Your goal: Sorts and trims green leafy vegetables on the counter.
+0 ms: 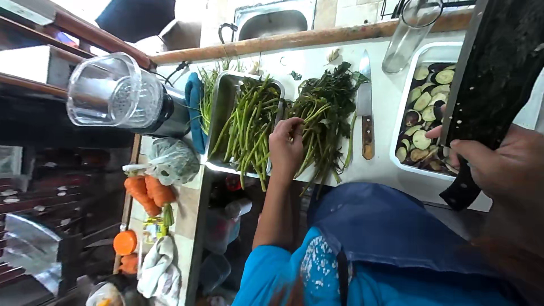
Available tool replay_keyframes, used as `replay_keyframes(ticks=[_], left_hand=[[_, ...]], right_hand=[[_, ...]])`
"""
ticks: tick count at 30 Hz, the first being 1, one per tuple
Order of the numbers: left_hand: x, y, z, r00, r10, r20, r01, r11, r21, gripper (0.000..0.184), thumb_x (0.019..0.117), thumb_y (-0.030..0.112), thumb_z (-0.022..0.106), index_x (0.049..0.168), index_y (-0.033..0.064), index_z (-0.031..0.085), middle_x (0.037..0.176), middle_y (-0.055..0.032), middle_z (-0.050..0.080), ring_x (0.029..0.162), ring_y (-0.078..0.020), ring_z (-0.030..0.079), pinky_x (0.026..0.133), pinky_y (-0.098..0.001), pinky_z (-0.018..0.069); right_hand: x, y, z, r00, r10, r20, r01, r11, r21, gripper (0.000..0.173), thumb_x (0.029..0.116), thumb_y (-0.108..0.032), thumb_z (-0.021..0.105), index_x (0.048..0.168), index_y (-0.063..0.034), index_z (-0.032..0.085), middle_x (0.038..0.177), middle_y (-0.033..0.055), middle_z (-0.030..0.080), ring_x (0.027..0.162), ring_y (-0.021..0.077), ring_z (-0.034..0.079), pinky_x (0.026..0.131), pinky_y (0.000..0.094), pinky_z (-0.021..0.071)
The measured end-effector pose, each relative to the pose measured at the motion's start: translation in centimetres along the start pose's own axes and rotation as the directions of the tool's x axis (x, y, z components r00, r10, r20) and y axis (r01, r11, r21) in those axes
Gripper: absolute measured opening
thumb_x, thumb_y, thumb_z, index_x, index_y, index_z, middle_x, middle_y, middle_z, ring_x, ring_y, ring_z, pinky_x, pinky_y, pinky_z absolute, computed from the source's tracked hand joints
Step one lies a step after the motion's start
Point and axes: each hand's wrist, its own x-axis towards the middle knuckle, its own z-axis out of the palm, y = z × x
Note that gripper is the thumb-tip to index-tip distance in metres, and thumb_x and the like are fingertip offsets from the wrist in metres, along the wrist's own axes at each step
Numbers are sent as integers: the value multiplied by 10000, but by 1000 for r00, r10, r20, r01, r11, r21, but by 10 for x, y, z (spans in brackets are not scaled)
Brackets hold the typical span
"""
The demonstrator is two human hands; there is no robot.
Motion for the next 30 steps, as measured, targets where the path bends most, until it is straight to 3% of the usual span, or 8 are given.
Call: replay_keyframes(ticks=[2, 4, 9, 12, 15, 22, 30], left_hand=[[-4, 8, -8, 994, -83, 72, 96, 973, -210, 156, 1022, 75, 597, 1145, 13, 669, 1015, -65, 679, 849, -49, 641, 779, -210, 541], [-7, 10, -12, 984, -127, 127, 167, 908, -384, 137, 1022, 73, 593, 1133, 43, 667, 954, 12, 672, 784, 3, 614, 718, -169, 523], [-13, 11, -22, 966, -140, 217, 239, 806, -541, 114, 1019, 91, 600, 1096, 126, 676, 885, 57, 654, 699, -3, 584, 633, -152, 501], [-16, 11, -21, 967, -131, 219, 236, 783, -575, 107, 1013, 87, 610, 1079, 129, 684, 898, 66, 661, 727, -1, 596, 662, -157, 512], [-18, 8, -19, 969, -106, 223, 222, 772, -595, 109, 1011, 85, 614, 1087, 120, 683, 929, 62, 667, 763, -7, 608, 689, -172, 525], [-19, 6, -14, 974, -78, 210, 188, 798, -573, 115, 1001, 57, 616, 1082, 101, 684, 966, 62, 677, 802, -2, 624, 726, -175, 536], [-18, 6, -11, 973, -67, 223, 182, 813, -554, 120, 993, 23, 608, 1079, 62, 682, 982, 43, 677, 830, -6, 629, 757, -186, 544]], right_hand=[[1, -11, 5, 1000, -12, 21, 12, 1000, 15, 325, 898, -118, 533, 1191, -107, 674, 961, -54, 737, 564, -45, 542, 514, 162, 469], [0, -19, 10, 999, -31, 26, 31, 1000, -2, 300, 890, -124, 535, 1143, -110, 696, 857, -79, 700, 546, -55, 529, 503, 157, 465], [1, -31, 18, 994, -72, 77, 75, 997, -32, 300, 900, -125, 525, 1146, -127, 697, 870, -77, 714, 558, -60, 531, 506, 152, 459], [1, -33, 21, 990, -90, 106, 92, 996, -19, 317, 902, -135, 519, 1171, -147, 687, 846, -89, 700, 549, -52, 542, 495, 163, 475], [0, -37, 24, 987, -124, 103, 128, 991, -38, 288, 898, -137, 519, 1114, -144, 709, 802, -96, 673, 547, -59, 526, 494, 158, 460], [3, -41, 30, 969, -194, 151, 204, 978, -51, 330, 918, -118, 493, 1190, -104, 679, 928, -56, 724, 592, -67, 536, 524, 151, 462], [3, -41, 40, 952, -237, 192, 251, 966, -56, 292, 917, -128, 487, 1114, -109, 702, 863, -76, 709, 578, -82, 516, 513, 133, 440]])
